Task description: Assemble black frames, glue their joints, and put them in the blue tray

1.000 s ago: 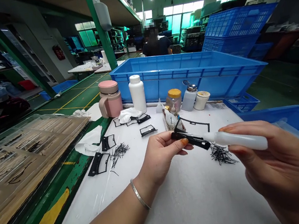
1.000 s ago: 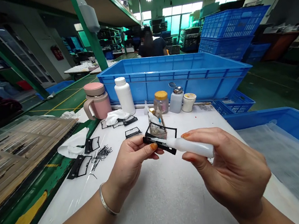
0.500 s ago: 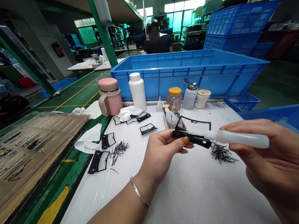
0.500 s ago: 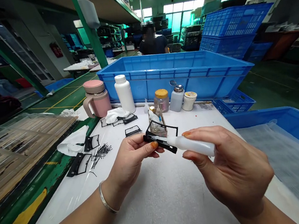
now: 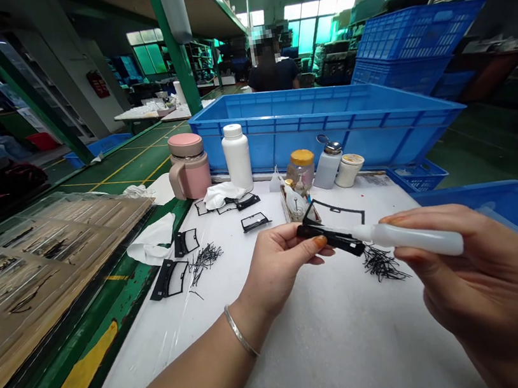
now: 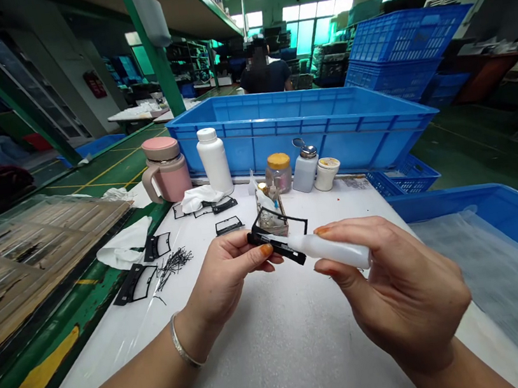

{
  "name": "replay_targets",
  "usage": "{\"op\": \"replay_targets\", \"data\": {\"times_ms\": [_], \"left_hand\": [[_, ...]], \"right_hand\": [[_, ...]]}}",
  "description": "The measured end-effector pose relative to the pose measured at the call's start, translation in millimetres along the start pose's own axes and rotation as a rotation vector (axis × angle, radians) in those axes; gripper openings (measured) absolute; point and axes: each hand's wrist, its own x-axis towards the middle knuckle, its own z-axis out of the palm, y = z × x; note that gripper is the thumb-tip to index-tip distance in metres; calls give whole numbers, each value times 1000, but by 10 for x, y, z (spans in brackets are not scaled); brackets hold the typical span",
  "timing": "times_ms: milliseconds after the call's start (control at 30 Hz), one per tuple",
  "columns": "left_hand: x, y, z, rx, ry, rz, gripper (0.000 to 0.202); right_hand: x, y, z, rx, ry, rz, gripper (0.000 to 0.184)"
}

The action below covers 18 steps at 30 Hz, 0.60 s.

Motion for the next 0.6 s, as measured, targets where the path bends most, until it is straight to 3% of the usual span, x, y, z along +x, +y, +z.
{"op": "replay_targets", "data": {"times_ms": [600], "left_hand": [[6,2,10,-17,-2,17,14]], "right_hand": [[-3,-1,-2,27,1,9,22]]}}
